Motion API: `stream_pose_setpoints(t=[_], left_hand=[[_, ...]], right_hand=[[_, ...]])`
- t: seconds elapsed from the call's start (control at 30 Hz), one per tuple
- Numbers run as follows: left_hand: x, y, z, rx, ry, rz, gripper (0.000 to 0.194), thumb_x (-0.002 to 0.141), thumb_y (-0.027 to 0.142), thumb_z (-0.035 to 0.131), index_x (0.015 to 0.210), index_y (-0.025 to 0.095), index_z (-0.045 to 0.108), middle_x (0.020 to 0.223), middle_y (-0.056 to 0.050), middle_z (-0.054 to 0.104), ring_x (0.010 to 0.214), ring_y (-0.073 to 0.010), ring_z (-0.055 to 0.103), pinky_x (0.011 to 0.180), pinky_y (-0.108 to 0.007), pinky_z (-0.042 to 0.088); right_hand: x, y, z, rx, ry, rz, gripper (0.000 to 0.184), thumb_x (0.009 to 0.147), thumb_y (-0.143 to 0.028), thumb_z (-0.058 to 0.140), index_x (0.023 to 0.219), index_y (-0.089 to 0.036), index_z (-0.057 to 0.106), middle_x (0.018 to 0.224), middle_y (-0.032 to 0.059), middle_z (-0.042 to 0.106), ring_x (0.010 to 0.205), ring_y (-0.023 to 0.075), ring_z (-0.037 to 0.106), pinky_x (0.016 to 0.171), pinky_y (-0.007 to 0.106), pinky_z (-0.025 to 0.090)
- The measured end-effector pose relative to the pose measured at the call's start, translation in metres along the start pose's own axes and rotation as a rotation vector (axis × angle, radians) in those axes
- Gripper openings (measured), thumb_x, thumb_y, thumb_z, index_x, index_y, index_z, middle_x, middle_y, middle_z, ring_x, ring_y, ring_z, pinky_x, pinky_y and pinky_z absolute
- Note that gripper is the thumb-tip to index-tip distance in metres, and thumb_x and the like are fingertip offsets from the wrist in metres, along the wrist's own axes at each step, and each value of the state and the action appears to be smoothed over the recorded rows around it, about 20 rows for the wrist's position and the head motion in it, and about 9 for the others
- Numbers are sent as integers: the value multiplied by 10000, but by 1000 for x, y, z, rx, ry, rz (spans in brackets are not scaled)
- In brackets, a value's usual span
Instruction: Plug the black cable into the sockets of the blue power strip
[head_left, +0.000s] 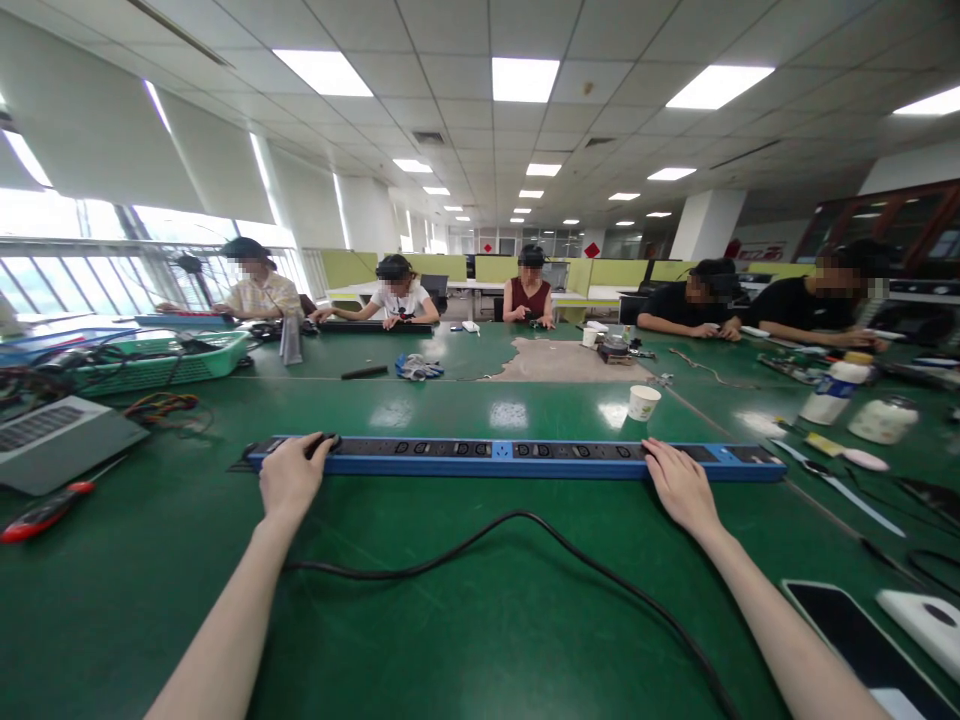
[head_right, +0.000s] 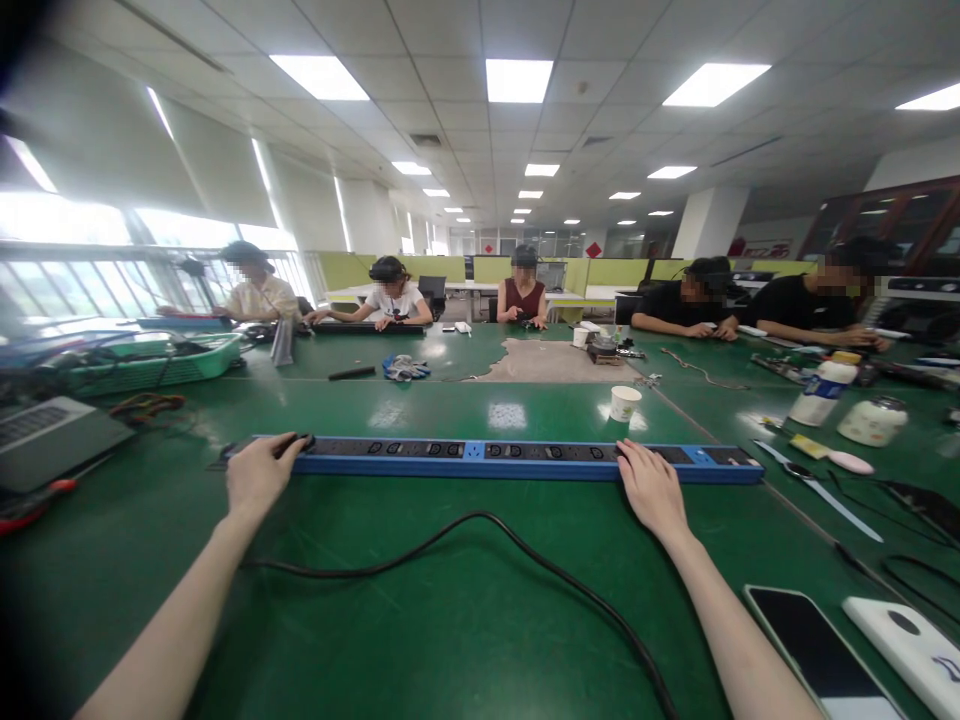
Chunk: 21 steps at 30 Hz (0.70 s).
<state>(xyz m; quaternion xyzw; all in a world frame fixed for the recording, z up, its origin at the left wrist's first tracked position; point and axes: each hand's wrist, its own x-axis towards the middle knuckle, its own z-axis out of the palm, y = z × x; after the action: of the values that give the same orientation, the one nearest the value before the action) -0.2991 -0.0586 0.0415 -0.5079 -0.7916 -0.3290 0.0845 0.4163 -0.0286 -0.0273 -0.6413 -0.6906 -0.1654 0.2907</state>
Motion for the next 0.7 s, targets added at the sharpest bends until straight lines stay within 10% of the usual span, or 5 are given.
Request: stream_pose_setpoints(t=[0.43, 0.7], left_hand=[[15, 13, 11, 122, -150, -84, 695, 959, 653, 440, 1378, 181, 730, 1223, -265, 715, 1074, -469, 673, 889, -599, 517], [24, 15, 3, 210, -243, -26, 626, 933, 634, 535, 1326, 185, 724, 1138, -141, 752, 1019, -340, 664, 877, -455, 514]], right_hand=[[-2, -9, -7, -10, 16, 6, 538, 1082, -438, 269, 1464, -294, 619, 1528, 53, 618, 1403, 269, 539, 1150, 480, 385], [-1, -10, -8, 9, 8, 20, 532, 1079, -436, 275, 1458, -302, 625, 1526, 55, 619, 1404, 276, 536, 1161, 511, 377]])
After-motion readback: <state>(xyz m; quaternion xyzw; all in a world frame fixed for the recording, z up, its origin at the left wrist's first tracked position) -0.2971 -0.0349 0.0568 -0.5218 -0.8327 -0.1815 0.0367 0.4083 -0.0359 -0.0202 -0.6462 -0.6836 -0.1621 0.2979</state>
